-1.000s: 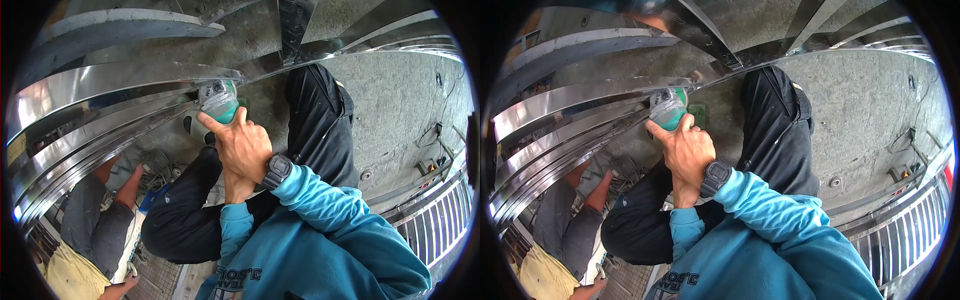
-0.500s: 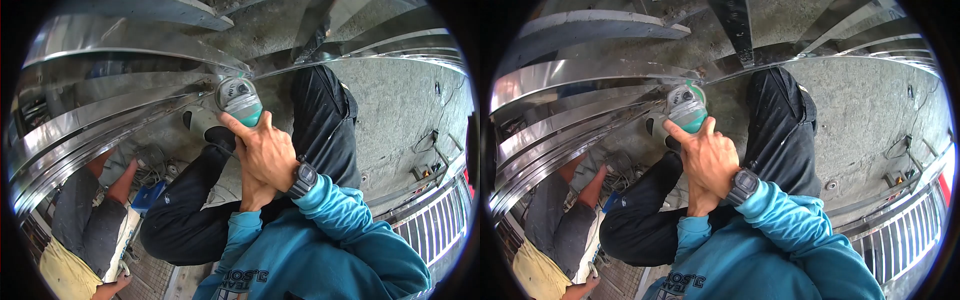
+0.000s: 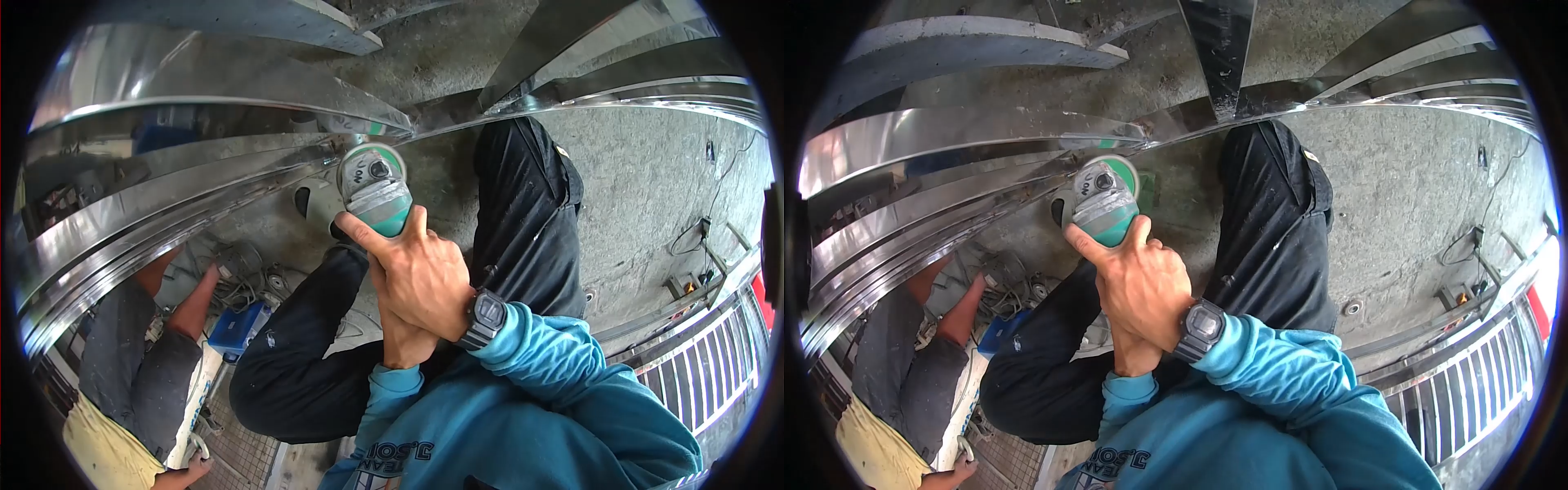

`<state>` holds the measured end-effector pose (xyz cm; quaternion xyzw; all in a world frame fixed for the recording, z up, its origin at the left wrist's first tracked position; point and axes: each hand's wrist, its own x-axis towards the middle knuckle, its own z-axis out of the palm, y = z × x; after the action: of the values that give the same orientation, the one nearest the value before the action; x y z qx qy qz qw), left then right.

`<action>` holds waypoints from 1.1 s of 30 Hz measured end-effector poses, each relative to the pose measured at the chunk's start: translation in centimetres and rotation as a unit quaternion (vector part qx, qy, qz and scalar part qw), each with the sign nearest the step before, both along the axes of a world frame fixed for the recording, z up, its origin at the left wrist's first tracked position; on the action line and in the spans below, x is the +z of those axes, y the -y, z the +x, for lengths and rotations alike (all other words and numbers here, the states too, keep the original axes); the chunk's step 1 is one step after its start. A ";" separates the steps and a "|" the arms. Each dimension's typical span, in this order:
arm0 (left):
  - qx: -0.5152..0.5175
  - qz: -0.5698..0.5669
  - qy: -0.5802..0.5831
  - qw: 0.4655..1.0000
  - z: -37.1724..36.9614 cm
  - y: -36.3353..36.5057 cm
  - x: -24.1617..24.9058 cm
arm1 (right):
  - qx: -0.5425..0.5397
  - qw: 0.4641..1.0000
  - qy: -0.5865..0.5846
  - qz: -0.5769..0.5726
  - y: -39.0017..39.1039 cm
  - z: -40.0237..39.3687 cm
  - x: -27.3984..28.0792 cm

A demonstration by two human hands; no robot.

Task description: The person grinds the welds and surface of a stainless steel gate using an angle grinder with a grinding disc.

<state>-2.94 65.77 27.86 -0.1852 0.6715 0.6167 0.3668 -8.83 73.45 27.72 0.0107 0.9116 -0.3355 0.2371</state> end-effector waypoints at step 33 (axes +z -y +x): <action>0.101 0.006 -0.052 0.994 0.5 -2.1 -1.1 | 0.071 0.997 0.041 -0.006 -3.0 -1.1 -0.6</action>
<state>-2.47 67.85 26.77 -0.2176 0.6641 0.6630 0.2685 -9.90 76.50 27.11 -0.0414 0.8979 -0.3224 0.2970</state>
